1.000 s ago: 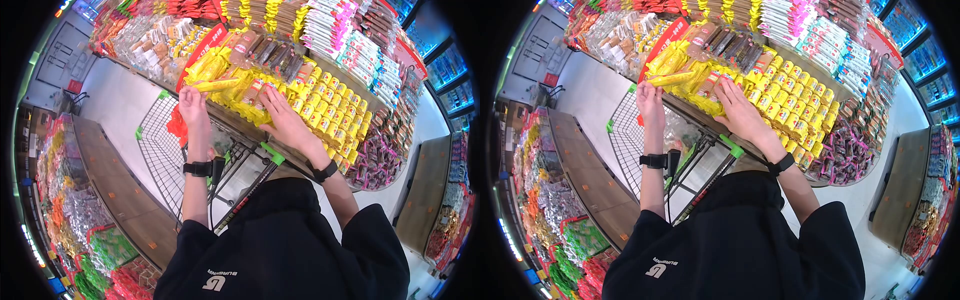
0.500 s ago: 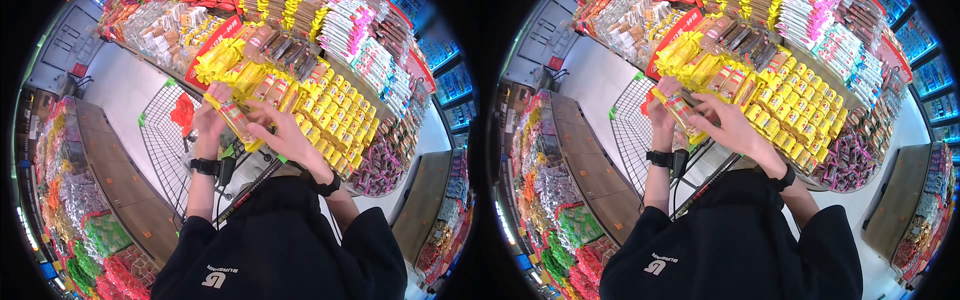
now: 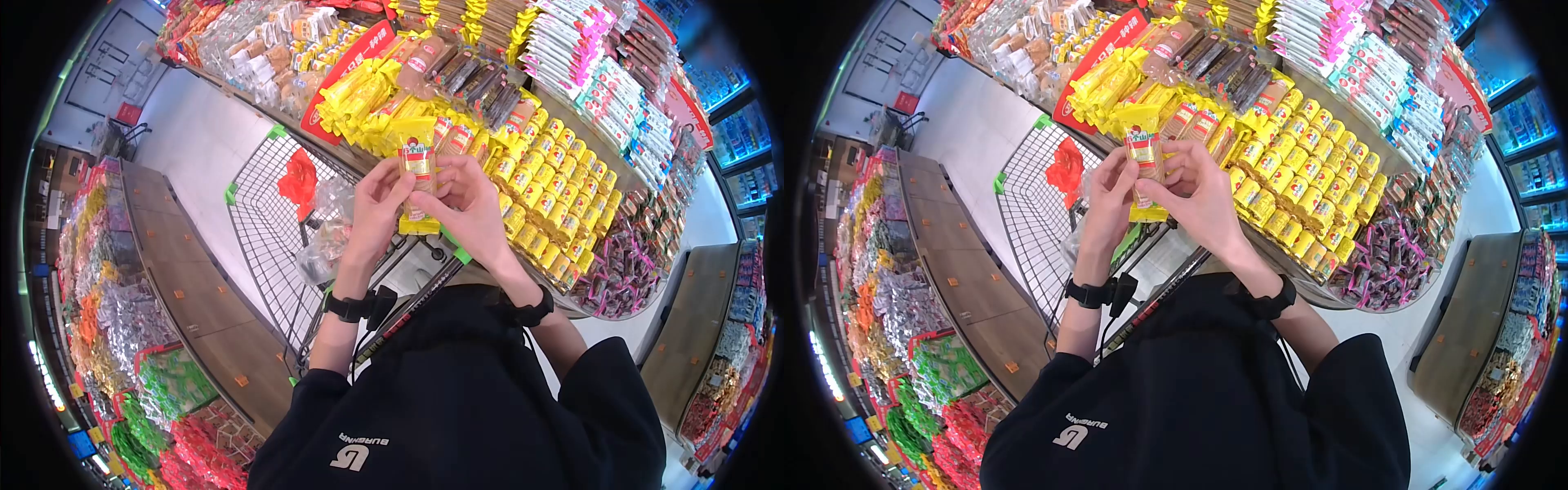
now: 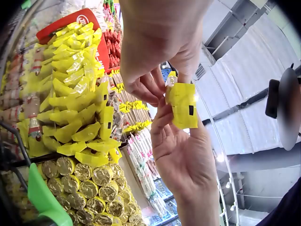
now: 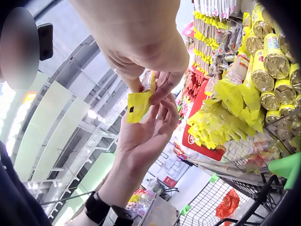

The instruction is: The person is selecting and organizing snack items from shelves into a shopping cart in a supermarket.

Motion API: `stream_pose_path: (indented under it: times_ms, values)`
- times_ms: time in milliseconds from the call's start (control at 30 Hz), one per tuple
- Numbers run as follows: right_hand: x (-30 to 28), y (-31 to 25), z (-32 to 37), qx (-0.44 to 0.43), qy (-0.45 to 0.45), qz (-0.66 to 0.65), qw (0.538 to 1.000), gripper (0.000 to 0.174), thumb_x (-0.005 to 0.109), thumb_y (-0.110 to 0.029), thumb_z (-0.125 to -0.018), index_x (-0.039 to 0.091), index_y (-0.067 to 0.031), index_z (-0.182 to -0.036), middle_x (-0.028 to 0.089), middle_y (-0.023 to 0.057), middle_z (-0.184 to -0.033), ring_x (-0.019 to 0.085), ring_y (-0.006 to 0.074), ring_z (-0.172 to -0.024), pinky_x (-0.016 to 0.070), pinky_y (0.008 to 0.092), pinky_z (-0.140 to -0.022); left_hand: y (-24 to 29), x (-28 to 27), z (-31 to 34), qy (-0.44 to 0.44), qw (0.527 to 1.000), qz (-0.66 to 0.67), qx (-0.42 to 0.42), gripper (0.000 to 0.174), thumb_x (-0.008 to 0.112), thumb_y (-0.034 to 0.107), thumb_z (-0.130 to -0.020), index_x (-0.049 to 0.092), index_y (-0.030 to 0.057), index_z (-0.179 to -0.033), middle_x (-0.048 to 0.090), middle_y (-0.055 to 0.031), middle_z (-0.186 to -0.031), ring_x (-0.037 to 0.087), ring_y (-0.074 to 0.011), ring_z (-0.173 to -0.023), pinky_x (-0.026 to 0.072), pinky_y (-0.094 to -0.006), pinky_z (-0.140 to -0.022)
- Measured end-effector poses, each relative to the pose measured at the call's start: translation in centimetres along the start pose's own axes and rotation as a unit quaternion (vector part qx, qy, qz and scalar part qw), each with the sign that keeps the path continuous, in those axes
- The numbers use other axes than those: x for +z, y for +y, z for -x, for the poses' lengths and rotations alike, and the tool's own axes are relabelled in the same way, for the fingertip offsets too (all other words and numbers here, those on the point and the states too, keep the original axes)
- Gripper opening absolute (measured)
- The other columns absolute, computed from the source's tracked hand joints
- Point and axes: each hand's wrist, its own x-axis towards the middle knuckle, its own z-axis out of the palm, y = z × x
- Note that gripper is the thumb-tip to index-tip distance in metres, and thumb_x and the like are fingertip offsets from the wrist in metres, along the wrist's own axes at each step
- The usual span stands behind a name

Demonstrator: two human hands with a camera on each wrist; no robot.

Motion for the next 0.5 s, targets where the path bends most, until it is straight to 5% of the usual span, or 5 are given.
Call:
stream_pose_path:
  times_ms: [333, 433, 500]
  values:
    - [0.7, -0.2, 0.1, -0.198, 0.079, 0.343, 0.915, 0.039, 0.075, -0.018, -0.084, 0.061, 0.0017, -0.115, 0.067, 0.0180, -0.098, 0.063, 0.0266, -0.074, 0.0520, 0.0340, -0.068, 0.8, 2.7, 0.8, 0.126, 0.980, -0.115, 0.099, 0.021, 0.070, 0.003, -0.088, 0.066, -0.0055, -0.107, 0.069, -0.0099, -0.101, 0.066, -0.0115, -0.089, 0.0516, -0.0238, -0.078]
    - [0.3, -2.3, 0.4, -0.051, -0.025, 0.327, 0.943, 0.038, 0.069, -0.025, -0.091, 0.061, 0.0029, -0.116, 0.067, 0.0166, -0.095, 0.061, 0.0223, -0.076, 0.0503, 0.0359, -0.070, 0.7, 2.3, 1.1, 0.097, 0.964, -0.189, 0.158, 0.017, 0.070, 0.002, -0.088, 0.069, -0.0032, -0.104, 0.069, -0.0103, -0.106, 0.065, -0.0126, -0.092, 0.0512, -0.0240, -0.076]
    - [-0.8, -1.9, 0.3, 0.093, -0.052, 0.195, 0.975, 0.038, 0.060, -0.029, -0.097, 0.060, 0.0041, -0.116, 0.067, 0.0135, -0.096, 0.060, 0.0183, -0.083, 0.0493, 0.0342, -0.077, 0.9, 2.6, 1.1, 0.074, 0.947, -0.234, 0.208, 0.016, 0.070, 0.001, -0.086, 0.071, -0.0016, -0.102, 0.068, -0.0102, -0.109, 0.064, -0.0138, -0.094, 0.0508, -0.0240, -0.076]
